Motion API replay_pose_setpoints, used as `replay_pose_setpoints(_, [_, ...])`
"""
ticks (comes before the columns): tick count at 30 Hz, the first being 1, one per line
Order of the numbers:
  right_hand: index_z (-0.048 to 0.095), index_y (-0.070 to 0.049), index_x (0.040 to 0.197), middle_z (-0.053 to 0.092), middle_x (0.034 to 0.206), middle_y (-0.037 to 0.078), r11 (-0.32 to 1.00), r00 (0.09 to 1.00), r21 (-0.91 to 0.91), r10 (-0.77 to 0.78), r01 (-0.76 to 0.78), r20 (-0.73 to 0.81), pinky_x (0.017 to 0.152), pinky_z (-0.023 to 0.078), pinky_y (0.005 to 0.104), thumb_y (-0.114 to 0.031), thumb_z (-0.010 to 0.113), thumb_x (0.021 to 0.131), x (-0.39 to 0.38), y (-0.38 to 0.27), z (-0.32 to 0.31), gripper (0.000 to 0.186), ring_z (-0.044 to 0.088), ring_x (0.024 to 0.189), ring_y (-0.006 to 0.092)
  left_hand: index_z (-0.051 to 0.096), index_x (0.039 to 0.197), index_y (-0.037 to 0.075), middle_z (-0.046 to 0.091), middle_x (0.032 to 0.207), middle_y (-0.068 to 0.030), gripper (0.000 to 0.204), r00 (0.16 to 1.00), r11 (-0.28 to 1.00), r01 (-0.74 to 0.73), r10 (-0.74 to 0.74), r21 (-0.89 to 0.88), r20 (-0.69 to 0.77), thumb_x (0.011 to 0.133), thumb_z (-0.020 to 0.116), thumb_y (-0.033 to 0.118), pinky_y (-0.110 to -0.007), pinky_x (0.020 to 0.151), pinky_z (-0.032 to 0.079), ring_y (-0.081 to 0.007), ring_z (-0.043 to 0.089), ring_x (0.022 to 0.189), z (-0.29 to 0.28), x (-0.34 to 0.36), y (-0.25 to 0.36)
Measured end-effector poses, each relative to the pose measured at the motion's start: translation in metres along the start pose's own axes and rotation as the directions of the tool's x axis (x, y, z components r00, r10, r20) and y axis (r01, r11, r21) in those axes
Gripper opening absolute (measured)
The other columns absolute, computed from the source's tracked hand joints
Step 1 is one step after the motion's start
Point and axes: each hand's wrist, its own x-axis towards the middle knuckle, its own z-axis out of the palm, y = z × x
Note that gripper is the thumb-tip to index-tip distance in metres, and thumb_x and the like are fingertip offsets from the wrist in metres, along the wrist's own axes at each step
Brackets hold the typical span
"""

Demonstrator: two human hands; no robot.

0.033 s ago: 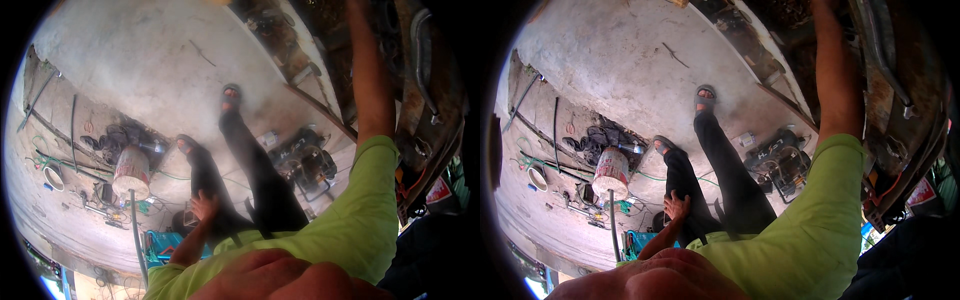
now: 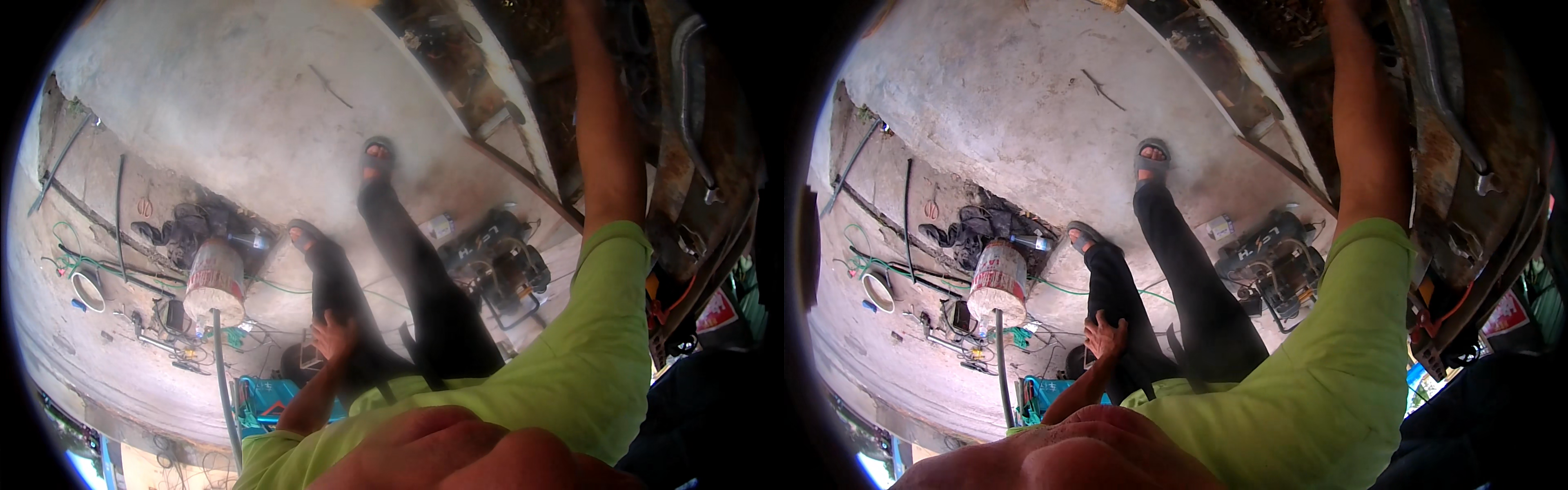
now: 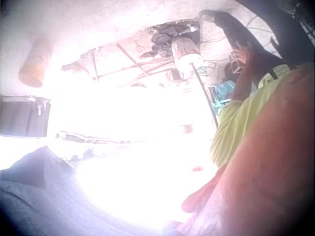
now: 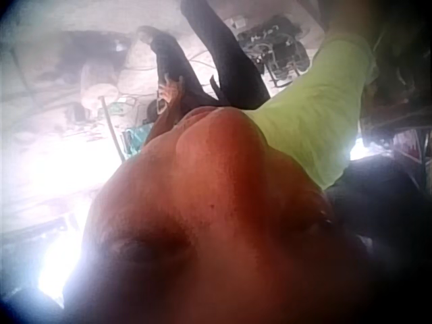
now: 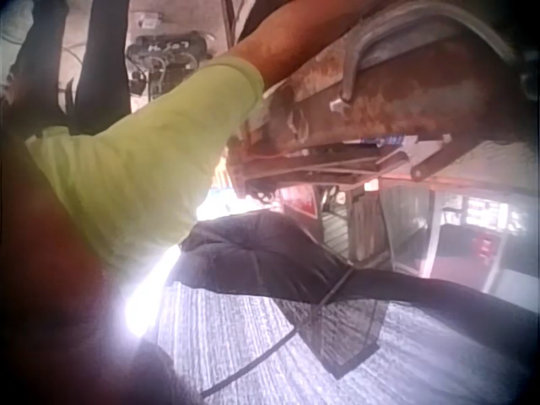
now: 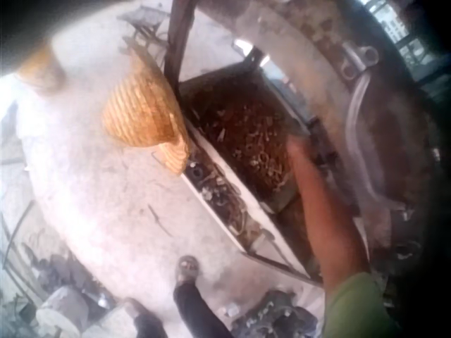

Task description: The person uses an electric drill to drill holes into the vertical metal pipe frame of a blue electric tricycle.

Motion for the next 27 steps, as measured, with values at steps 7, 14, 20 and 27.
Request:
replay_pose_setpoints(7, [0.071, -0.003, 0.115, 0.066, 0.121, 0.023, 0.999, 0.999, -0.044, 0.021, -0.019, 0.043, 0.095, 0.05, 0.0441, -0.044, 0.064, 0.087, -0.022, -0.022, -0.01, 0.05, 0.062, 0.117, 0.0363, 0.045, 0.14, 0.016, 0.041, 0.139, -0.02, 0.072, 1.0, 1.0, 0.02, -0.02, -0.009, -0.001, 0.079, 0.067, 0.048, -0.055, 0.106, 0.034, -0.0389, 0.038, 0.132, 0.0, -0.002, 0.002])
replay_pose_setpoints(14, [0.066, -0.002, 0.123, 0.063, 0.128, 0.023, 0.982, 0.995, -0.187, -0.011, -0.009, -0.104, 0.097, 0.048, 0.0446, -0.043, 0.062, 0.09, -0.018, -0.016, 0.001, 0.052, 0.058, 0.122, 0.0385, 0.045, 0.142, 0.016, 0.039, 0.143, -0.0209, 0.074, 0.998, 0.998, 0.051, -0.05, -0.021, 0.03, 0.079, 0.066, 0.048, -0.054, 0.108, 0.032, -0.0392, 0.037, 0.135, -0.01, -0.004, 0.006])
replay_pose_setpoints(20, [0.067, -0.007, 0.121, 0.069, 0.116, 0.015, 0.912, 0.983, 0.41, 0.058, 0.02, -0.176, 0.08, 0.053, 0.0425, -0.04, 0.061, 0.095, -0.038, -0.037, -0.011, 0.043, 0.067, 0.099, 0.0318, 0.042, 0.145, 0.015, 0.038, 0.145, -0.025, 0.075, 1.0, 1.0, 0.005, -0.005, 0.006, 0.002, 0.082, 0.065, 0.049, -0.059, 0.107, 0.032, -0.043, 0.037, 0.134, 0.0, -0.003, -0.002])
replay_pose_setpoints(27, [0.064, -0.012, 0.112, 0.068, 0.094, 0.003, 0.119, 0.825, 0.883, -0.319, -0.454, 0.467, 0.047, 0.037, 0.0233, -0.019, 0.062, 0.097, -0.145, -0.094, -0.094, 0.017, 0.051, 0.055, 0.0096, 0.041, 0.145, 0.014, 0.037, 0.145, -0.0241, 0.075, 1.0, 1.0, -0.011, 0.011, 0.002, 0.007, 0.083, 0.064, 0.048, -0.06, 0.105, 0.033, -0.043, 0.037, 0.132, 0.004, -0.003, -0.007])
